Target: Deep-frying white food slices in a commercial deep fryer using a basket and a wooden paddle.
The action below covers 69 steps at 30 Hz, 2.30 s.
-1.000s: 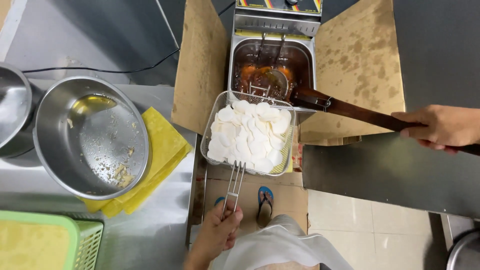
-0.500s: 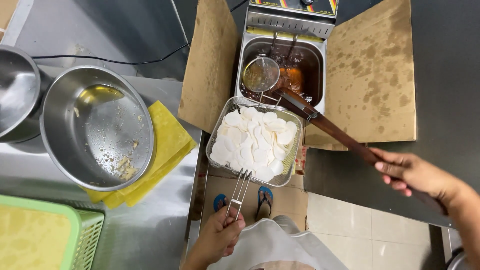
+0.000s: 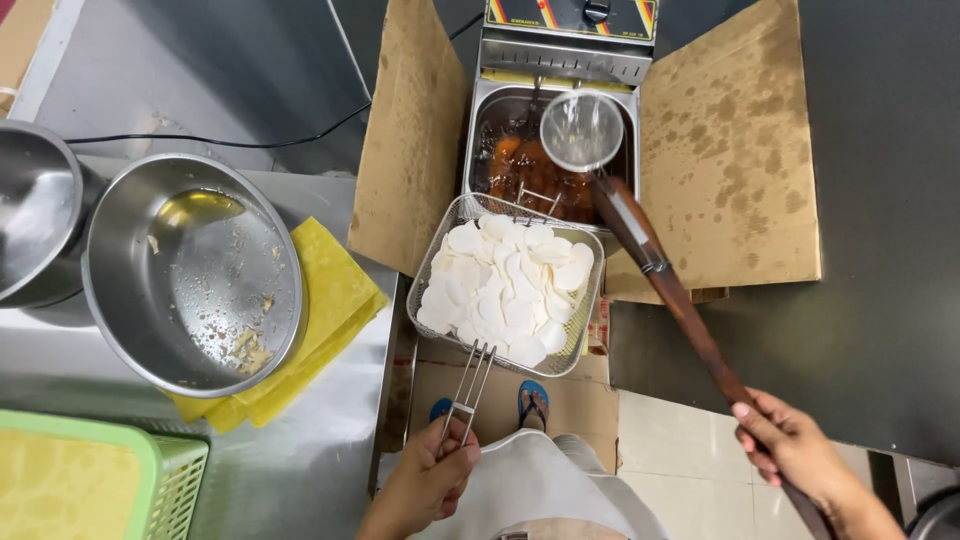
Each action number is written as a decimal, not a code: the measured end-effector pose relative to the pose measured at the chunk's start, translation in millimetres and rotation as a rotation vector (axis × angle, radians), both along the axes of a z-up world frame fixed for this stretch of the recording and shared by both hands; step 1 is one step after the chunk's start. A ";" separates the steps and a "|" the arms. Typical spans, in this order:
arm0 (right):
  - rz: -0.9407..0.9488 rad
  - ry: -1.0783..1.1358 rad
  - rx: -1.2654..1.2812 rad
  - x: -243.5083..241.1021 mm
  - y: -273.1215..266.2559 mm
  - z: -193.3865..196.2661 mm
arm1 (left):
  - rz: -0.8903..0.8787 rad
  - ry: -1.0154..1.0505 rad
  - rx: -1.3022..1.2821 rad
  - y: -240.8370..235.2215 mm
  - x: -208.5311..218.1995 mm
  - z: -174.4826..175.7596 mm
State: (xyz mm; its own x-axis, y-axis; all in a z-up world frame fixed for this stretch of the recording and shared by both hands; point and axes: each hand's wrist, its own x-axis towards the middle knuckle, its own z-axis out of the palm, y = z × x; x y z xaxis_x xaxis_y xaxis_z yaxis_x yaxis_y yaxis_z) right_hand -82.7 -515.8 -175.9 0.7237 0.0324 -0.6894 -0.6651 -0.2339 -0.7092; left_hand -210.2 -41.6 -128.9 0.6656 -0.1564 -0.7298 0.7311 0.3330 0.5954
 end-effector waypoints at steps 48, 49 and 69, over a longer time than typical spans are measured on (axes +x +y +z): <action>0.613 0.201 -0.421 186.0 19.4 120.6 | 0.130 0.046 0.001 -10.7 -42.5 -21.1; 0.552 0.210 -0.330 179.4 -0.5 107.8 | 0.153 0.044 -0.010 -10.8 -42.8 -27.2; -0.116 0.029 0.155 -36.4 6.0 -15.6 | 0.096 -0.004 -0.036 -1.6 -25.4 -21.7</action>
State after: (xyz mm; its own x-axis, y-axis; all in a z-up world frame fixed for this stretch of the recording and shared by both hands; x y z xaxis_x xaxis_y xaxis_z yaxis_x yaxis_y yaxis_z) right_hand -119.1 -509.8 -191.5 0.7088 0.0567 -0.7031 -0.7018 -0.0440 -0.7110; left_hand -235.6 -43.2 -150.5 0.6816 -0.1179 -0.7222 0.6925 0.4229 0.5845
